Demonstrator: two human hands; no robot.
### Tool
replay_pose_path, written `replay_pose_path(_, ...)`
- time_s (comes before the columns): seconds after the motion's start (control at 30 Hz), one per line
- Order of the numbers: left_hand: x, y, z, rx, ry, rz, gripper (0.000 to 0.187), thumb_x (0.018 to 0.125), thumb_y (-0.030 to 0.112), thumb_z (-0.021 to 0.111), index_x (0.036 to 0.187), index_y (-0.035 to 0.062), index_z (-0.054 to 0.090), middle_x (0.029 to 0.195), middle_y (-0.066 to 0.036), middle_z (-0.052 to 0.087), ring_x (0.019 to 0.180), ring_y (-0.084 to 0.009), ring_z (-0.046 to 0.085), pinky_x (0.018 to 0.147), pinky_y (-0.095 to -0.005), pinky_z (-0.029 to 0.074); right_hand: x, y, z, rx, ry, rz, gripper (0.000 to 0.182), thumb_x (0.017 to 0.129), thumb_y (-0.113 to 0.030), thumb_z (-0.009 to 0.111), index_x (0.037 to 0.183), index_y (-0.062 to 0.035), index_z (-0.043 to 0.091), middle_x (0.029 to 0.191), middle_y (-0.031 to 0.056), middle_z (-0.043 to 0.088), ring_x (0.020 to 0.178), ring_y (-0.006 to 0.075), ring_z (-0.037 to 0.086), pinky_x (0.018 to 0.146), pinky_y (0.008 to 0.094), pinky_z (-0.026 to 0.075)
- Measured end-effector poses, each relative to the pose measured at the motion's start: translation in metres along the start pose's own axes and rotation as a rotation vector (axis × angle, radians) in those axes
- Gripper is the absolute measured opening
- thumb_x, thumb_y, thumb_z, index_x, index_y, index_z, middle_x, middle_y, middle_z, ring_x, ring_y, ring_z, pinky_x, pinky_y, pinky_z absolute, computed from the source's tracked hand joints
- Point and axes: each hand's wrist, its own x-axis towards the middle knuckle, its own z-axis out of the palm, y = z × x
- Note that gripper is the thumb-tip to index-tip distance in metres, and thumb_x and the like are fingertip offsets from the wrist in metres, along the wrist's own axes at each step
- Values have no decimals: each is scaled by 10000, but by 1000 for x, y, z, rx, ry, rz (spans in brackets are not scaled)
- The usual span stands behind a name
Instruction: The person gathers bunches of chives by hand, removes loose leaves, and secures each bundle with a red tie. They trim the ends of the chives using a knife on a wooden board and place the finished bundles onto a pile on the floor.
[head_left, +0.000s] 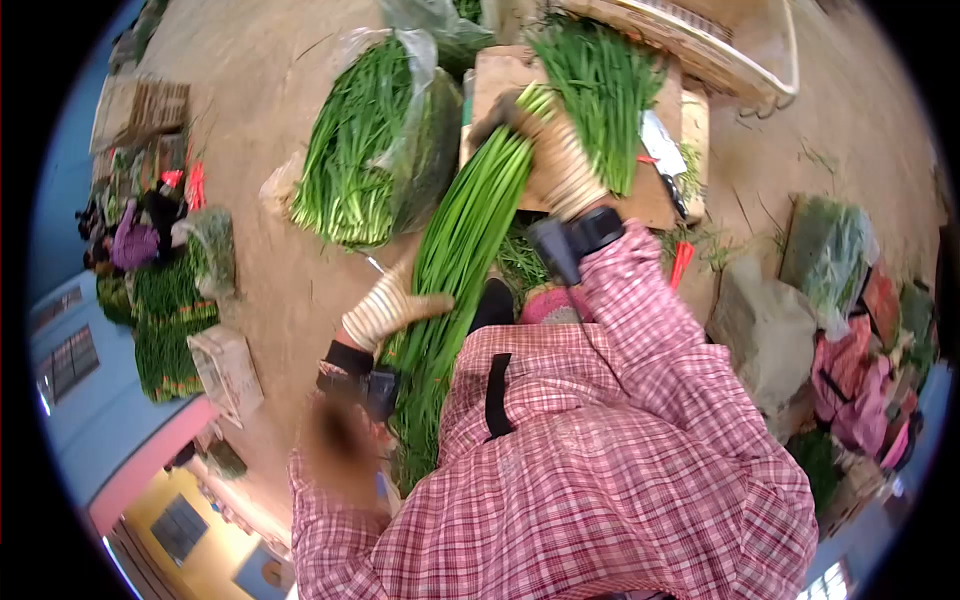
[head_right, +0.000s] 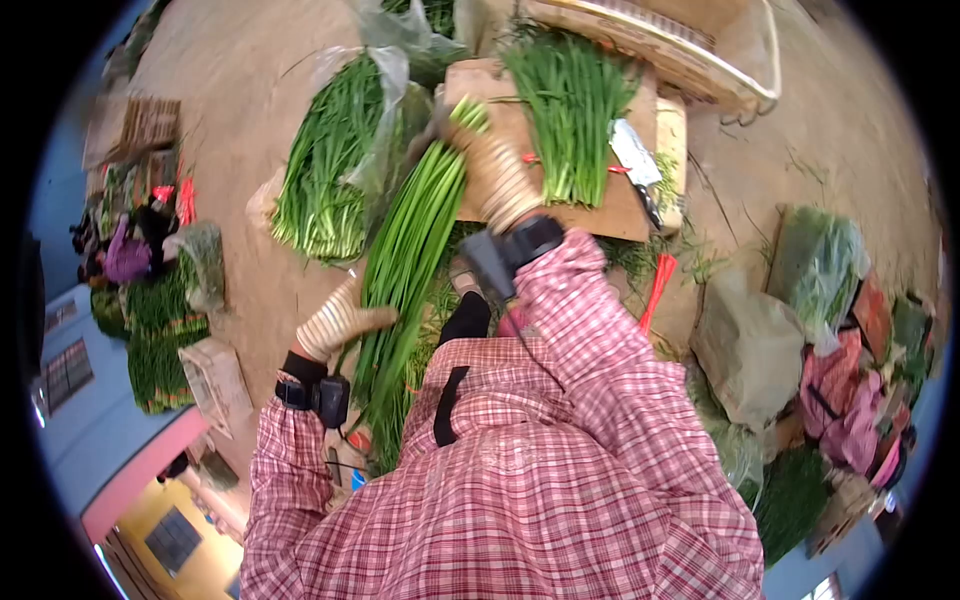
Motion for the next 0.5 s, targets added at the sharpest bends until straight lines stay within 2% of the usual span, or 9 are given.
replay_pose_path(0.1,2,15,-27,495,603,272,679,803,87,713,1382,21,365,1217,-159,568,1020,-207,601,923,-339,475,11,-45,40,-485,-171,-419,171,874,-180,650,935,-35,583,766,100,661,676,201,655,617,329,566)
replay_pose_path(0.17,-2,17,-32,362,592,186,655,818,168,728,1365,19,399,1293,-193,511,1066,-221,574,925,-380,468,-8,-50,84,-661,-269,-499,74,821,-84,662,853,-71,596,840,101,654,749,164,642,662,294,552)
replay_pose_path(0.23,-6,30,0,-505,-281,-65,715,829,360,703,1374,27,381,1323,-202,485,1102,-239,563,907,-398,486,-21,-8,72,-572,-338,-337,88,825,-71,619,913,-62,610,935,108,648,836,192,639,719,284,542)
replay_pose_path(0.27,-15,19,52,-702,-57,293,636,876,534,559,1207,-8,540,959,-151,639,839,-224,628,800,-294,531,-40,13,66,-974,-702,-621,156,840,-136,622,977,-63,606,944,107,635,845,233,627,742,338,541)
replay_pose_path(0.3,20,-5,23,-55,-146,254,1033,718,774,492,1389,1,351,1360,-190,460,1180,-295,518,995,-428,445,-60,32,58,-1363,-1071,-909,232,855,-201,626,1041,-64,601,953,106,623,853,274,615,764,392,541)
replay_pose_path(0.33,29,-45,7,-68,-139,256,1033,718,774,492,1389,1,351,1360,-190,460,1180,-295,518,995,-428,445,-78,48,45,-1360,-1083,-896,232,855,-201,626,1041,-64,601,953,106,623,853,274,615,764,392,541)
replay_pose_path(0.43,18,-1,72,-1011,-483,8,858,861,486,606,1451,3,213,1444,-238,329,1206,-295,509,933,-417,497,-133,84,-2,-227,-899,190,447,888,-411,492,1126,-37,548,1007,97,614,874,234,574,774,385,481)
replay_pose_path(0.47,23,-13,77,-988,-461,45,815,879,460,592,1449,9,223,1459,-225,315,1175,-282,537,902,-407,519,-146,89,-16,149,-749,515,527,899,-482,447,1154,-28,531,1026,94,612,881,221,560,777,382,461)
replay_pose_path(0.5,28,-19,70,-929,-478,-118,795,853,427,646,1430,20,282,1353,-197,459,1097,-270,581,880,-390,524,-147,77,-2,526,-559,817,608,910,-552,403,1183,-19,513,1044,91,609,887,208,546,781,380,441)
